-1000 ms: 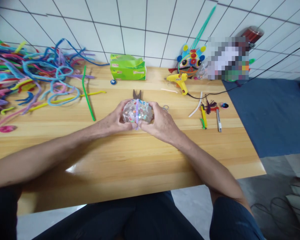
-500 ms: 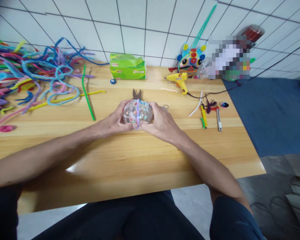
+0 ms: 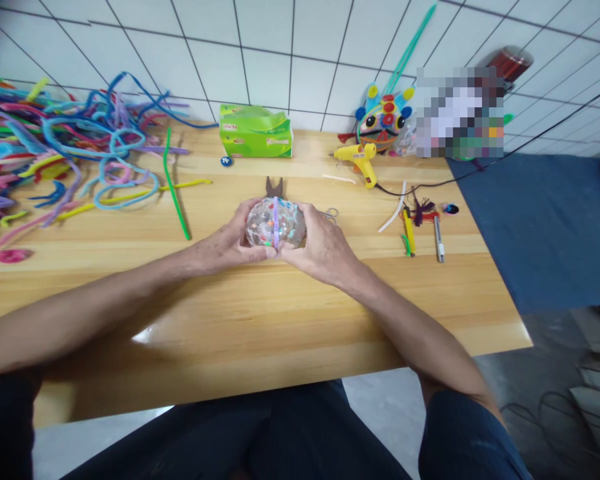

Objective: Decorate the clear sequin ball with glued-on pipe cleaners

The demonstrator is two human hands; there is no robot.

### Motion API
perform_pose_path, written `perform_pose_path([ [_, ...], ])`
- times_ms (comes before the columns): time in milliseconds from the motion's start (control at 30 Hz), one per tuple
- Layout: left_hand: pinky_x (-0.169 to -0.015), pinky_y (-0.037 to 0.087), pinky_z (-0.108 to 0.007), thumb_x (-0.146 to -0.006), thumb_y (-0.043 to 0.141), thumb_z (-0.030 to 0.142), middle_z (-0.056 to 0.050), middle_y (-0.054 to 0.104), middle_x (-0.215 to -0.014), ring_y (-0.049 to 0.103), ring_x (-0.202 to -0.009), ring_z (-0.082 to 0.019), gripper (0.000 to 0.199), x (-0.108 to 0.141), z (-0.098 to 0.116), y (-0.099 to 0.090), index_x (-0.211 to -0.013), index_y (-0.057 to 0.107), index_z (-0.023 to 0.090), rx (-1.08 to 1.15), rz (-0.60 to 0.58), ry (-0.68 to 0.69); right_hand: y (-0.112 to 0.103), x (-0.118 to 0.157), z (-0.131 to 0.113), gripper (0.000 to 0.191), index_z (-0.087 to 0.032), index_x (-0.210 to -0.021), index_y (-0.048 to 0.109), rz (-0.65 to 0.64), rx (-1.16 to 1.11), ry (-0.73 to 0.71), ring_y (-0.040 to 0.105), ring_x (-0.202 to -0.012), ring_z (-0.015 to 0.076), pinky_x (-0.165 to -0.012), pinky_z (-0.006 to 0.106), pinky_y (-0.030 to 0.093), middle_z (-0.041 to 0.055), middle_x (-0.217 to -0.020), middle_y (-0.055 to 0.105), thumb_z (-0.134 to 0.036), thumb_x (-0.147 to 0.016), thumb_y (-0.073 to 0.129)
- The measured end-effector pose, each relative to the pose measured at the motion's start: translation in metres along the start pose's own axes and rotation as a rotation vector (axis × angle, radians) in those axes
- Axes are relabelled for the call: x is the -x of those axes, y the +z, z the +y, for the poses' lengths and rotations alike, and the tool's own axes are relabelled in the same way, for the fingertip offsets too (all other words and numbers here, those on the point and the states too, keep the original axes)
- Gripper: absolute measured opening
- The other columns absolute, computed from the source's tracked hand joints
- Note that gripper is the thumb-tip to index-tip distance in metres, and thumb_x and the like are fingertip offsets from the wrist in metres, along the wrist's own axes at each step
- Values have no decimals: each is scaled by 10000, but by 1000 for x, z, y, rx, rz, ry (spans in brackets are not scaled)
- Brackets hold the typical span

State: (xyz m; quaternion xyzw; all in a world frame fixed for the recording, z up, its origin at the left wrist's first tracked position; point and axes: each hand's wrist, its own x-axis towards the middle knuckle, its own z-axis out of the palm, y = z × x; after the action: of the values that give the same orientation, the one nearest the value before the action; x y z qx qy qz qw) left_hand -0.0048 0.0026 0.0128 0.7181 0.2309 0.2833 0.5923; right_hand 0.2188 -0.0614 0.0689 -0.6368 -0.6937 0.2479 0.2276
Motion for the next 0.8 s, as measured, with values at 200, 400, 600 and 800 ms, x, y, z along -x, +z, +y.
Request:
perform_pose_path([
  [200,-1109,614,-542,-841,893,551,-218,520,-1523,663,-1346,-365,1003,0,2,3,-1550,259,232,22,14,-59,-3,-4,5,602,-200,-1342,593,-39,-78,-41,728,-1091,323,-906,433,557,138,-1272,772,-390,-784,717],
  [400,-1069,633,-512,-847,880,528,-207,530,-1500,687,-1286,-342,988,-1,-1,6,-1537,235,238,37,26,-30,2,-1,4,610,-202,-1346,590,4,-46,-40,733,-1091,340,-908,462,567,152,-1274,765,-376,-778,734],
  [600,-1083,630,-509,-863,873,497,-208,504,-1536,680,-1306,-338,951,-1,-2,7,-1543,255,251,-6,47,36,-5,0,7,694,-196,-1457,548,-36,-76,-138,720,-1208,356,-970,492,594,174,-1423,716,-365,-807,723],
  [800,-1314,427,-600,-745,966,591,-213,441,-1656,516,-1531,-408,1142,-3,-2,0,-1624,322,248,-155,141,147,-7,-1,15,776,-256,-1590,459,-14,-124,-237,712,-1251,348,-999,525,635,168,-1583,613,-402,-884,745],
])
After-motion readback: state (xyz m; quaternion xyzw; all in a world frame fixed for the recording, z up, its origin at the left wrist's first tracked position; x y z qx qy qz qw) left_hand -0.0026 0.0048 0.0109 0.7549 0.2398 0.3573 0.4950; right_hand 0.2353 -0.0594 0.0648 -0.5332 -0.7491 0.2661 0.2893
